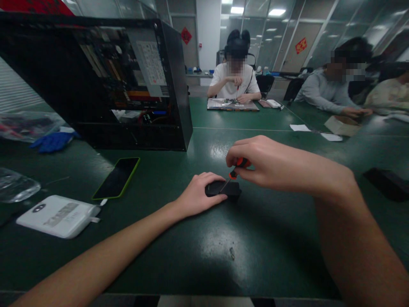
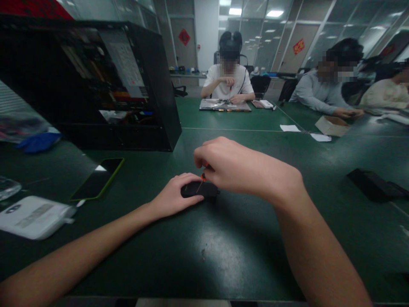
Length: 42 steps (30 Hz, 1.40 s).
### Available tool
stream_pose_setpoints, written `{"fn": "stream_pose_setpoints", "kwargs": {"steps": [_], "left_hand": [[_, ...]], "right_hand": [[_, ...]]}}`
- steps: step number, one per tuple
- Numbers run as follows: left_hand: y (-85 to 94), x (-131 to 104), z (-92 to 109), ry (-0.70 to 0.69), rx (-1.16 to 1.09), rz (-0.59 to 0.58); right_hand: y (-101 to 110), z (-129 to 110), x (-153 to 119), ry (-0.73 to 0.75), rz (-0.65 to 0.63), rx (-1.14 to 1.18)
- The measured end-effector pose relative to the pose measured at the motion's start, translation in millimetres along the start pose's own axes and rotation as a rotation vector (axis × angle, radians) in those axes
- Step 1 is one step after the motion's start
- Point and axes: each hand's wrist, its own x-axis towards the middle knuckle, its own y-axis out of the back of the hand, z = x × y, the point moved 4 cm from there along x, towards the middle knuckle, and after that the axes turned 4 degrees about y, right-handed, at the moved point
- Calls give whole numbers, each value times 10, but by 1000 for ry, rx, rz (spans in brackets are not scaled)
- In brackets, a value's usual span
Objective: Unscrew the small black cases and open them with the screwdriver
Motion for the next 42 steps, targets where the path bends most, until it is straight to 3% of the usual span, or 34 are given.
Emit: {"fn": "stream_pose_setpoints", "kwargs": {"steps": [7,19,23,29,35,39,42], "left_hand": [[-6,-7,-8,-16,-8,13],[-16,5,-25,-20,-35,10],[-10,-2,-23,-33,-40,14],[-14,4,-13,-37,-37,1],[-4,7,11,-44,-23,-5],[-8,7,1,-56,-46,-1],[-12,7,-10,-53,-40,9]], "right_hand": [[-21,18,-1,-23,-2,-30],[-85,-159,174,73,184,36],[-80,-188,116,136,125,96],[-105,-144,163,2,149,-125],[-89,-157,99,124,74,-6],[-76,-141,113,25,102,-119],[-76,-165,123,43,108,-134]]}}
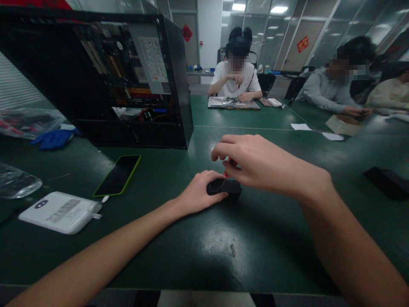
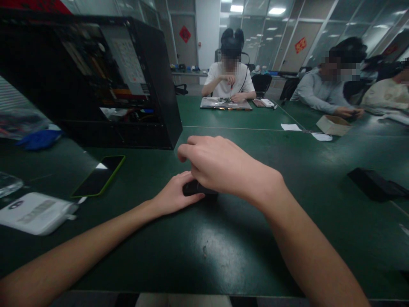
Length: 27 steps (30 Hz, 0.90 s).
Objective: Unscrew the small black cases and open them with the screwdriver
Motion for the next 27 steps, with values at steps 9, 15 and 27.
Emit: {"fn": "stream_pose_setpoints", "kwargs": {"steps": [9,15,27], "left_hand": [[2,-10,2,20,10,-13],[1,-4,11,3,-2,-11],[-13,-1,-16,14,5,-8]], "right_hand": [[7,-1,-10,-25,-5,-25],[13,-45,-24,106,-28,109],[-15,-28,-5,138,-14,192]]}}
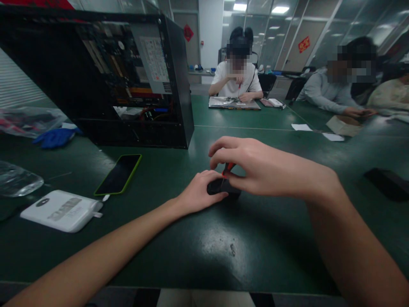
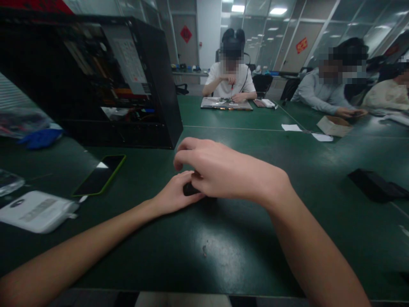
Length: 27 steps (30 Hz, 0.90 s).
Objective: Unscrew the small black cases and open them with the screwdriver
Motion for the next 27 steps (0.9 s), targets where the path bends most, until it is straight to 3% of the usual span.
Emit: {"fn": "stream_pose_setpoints", "kwargs": {"steps": [4,9,14,19,23,27], "left_hand": [[9,2,-3,-23,12,11],[6,0,-11,-32,-33,-1],[6,6,-2,-15,-2,13],[8,10,6,-39,0,18],[-1,7,-10,-33,8,12],[6,2,-4,-18,7,18]], "right_hand": [[21,22,1,-64,32,-71],[19,-67,4,77,-18,94],[36,7,15,-126,43,-116],[38,-42,-34,-29,-37,1],[50,-5,-52,-147,-12,-100],[31,-63,-48,-22,-32,-13]]}}
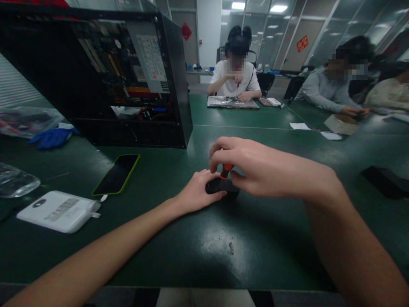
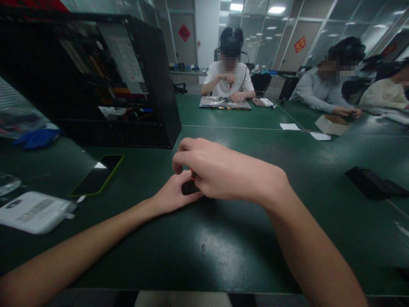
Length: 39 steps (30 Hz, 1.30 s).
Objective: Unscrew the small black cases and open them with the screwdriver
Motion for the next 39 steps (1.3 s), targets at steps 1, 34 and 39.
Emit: {"fn": "stream_pose_setpoints", "kwargs": {"steps": [1,34,39], "left_hand": [[0,-1,4,0,-4,-4],[127,13,85,-12,42,-155],[101,-15,154,-73,63,-121]], "right_hand": [[-3,-17,-5,27,-12,20],[53,117,-156,-237,-167,-23],[121,440,-444,-312,-208,17]]}}
